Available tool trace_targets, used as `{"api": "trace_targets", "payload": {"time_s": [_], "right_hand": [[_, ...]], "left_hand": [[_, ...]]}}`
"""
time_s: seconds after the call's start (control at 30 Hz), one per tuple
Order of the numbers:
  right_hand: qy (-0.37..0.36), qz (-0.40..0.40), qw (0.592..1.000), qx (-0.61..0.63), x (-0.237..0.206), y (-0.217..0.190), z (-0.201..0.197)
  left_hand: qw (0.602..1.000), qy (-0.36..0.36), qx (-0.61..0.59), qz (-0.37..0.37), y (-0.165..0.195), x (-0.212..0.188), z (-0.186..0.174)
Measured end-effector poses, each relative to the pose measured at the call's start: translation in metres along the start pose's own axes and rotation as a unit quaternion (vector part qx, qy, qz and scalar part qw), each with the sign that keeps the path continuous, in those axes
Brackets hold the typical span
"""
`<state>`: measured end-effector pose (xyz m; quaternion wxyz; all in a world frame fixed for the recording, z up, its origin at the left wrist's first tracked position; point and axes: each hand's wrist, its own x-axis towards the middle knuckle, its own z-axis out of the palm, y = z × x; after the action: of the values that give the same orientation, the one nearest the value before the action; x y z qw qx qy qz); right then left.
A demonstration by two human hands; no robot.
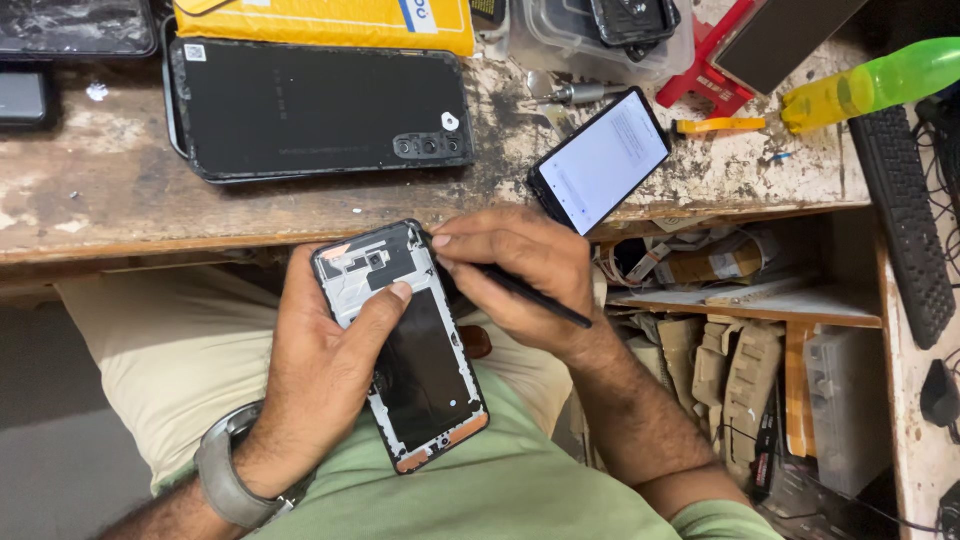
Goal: The person uses a small brush to clean adhesive residue from the interior frame of a disassembled smartphone. They repeatedly brush along the edges and corners of the frame while holding the device on their lap.
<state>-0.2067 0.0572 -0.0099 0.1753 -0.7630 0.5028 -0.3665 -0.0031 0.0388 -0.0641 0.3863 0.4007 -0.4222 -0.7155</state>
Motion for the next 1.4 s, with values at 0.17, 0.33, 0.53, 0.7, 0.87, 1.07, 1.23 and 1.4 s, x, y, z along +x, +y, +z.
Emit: {"api": "trace_targets", "payload": {"time_s": [0.17,0.33,0.53,0.7,0.87,1.07,1.23,1.4], "right_hand": [[0.004,-0.016,1.0,0.006,0.0,0.004,-0.001],[0.0,-0.002,1.0,0.023,0.0,0.007,-0.001],[0.004,-0.002,0.999,0.039,0.002,0.008,-0.001],[0.011,0.02,0.999,0.041,0.001,0.01,-0.004],[0.002,-0.009,0.999,0.04,-0.001,0.013,-0.002],[0.101,0.042,0.994,0.017,0.002,0.0,-0.007],[0.011,0.103,0.994,-0.031,0.01,-0.021,-0.021],[-0.087,0.06,0.991,-0.086,0.026,-0.031,-0.038]], "left_hand": [[1.0,-0.017,-0.019,0.015,-0.001,0.001,0.0],[1.0,-0.016,-0.022,0.014,-0.002,0.001,-0.001],[0.999,-0.023,-0.022,0.022,-0.002,0.001,-0.001],[0.999,-0.019,-0.04,0.0,-0.001,0.001,-0.001],[0.999,-0.02,-0.033,0.01,-0.001,0.002,0.0],[0.999,-0.021,-0.044,0.003,0.004,-0.001,-0.001],[0.998,-0.046,0.01,0.042,0.013,-0.009,0.006],[0.994,-0.078,0.06,0.051,0.024,-0.014,0.012]]}}
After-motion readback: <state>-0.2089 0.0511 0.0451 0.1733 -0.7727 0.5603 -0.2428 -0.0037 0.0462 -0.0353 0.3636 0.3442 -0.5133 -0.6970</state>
